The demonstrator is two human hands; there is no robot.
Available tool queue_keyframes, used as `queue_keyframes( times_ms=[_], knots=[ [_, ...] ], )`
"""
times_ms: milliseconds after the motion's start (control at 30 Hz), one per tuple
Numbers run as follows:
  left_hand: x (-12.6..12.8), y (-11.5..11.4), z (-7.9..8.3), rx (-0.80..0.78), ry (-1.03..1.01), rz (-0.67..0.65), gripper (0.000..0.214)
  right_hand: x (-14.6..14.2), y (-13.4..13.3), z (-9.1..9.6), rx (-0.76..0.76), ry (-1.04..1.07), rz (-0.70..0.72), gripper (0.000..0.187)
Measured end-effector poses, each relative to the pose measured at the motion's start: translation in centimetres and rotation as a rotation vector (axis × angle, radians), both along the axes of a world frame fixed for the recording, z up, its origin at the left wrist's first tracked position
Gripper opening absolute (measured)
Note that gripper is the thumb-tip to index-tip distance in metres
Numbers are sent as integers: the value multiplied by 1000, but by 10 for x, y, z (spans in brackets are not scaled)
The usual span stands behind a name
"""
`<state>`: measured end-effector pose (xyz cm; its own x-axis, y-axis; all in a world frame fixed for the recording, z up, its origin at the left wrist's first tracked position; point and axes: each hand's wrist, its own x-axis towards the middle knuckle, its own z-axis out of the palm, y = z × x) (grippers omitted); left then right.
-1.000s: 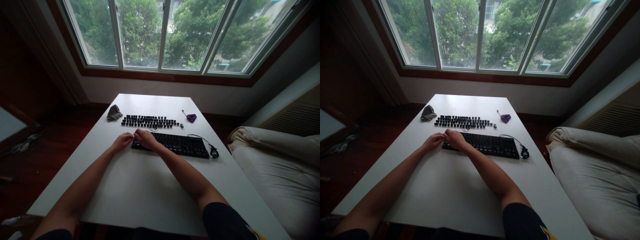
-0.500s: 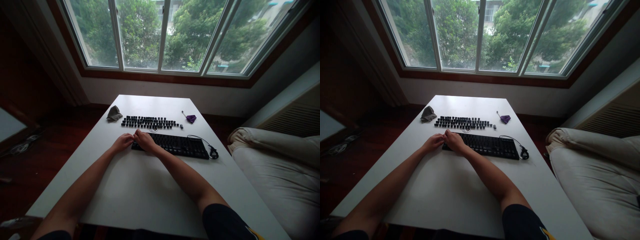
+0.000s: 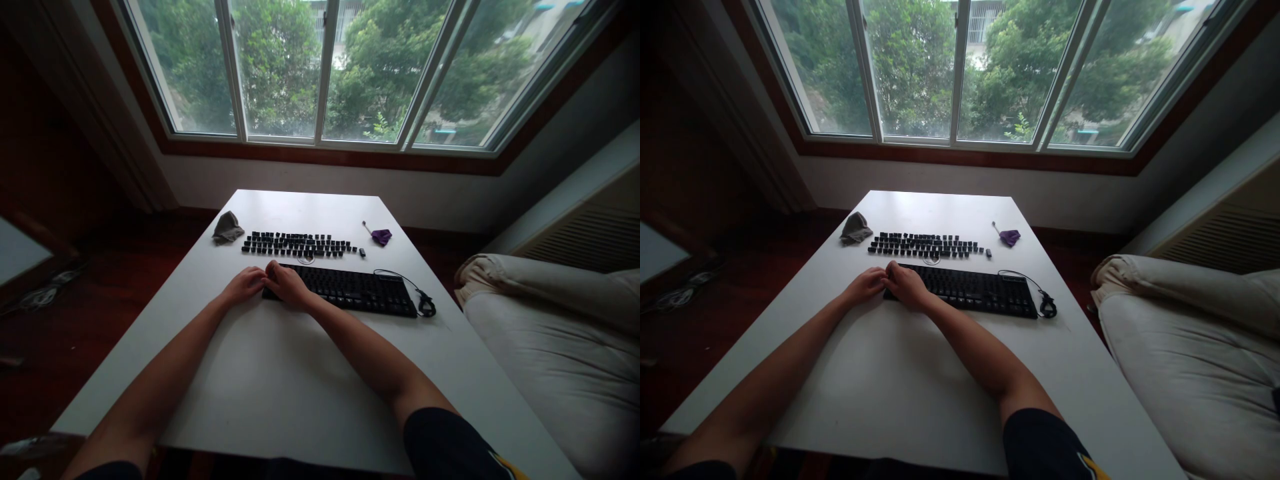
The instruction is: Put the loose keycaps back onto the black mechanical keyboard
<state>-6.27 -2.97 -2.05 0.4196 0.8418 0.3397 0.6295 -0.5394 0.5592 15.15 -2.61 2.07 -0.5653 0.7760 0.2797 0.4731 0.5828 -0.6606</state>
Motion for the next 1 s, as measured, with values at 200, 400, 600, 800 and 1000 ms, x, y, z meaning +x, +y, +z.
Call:
queue_keyframes(
  times_ms=[200,400,600,800,1000],
  knots=[
    [-2,2,-4,14,-3,6,27,0,2,-9,2,16,29,21],
    [-1,3,-6,5,12,23,28,-1,1,-9,23,-12,13,20],
    [-2,5,-8,11,23,24,25,-2,2,-12,75,38,6,18],
    [-3,4,-6,-4,36,21,25,-2,5,-13,57,70,4,20],
    [-2,1,-3,-7,27,12,23,0,4,-10,11,64,-3,24]
  ],
)
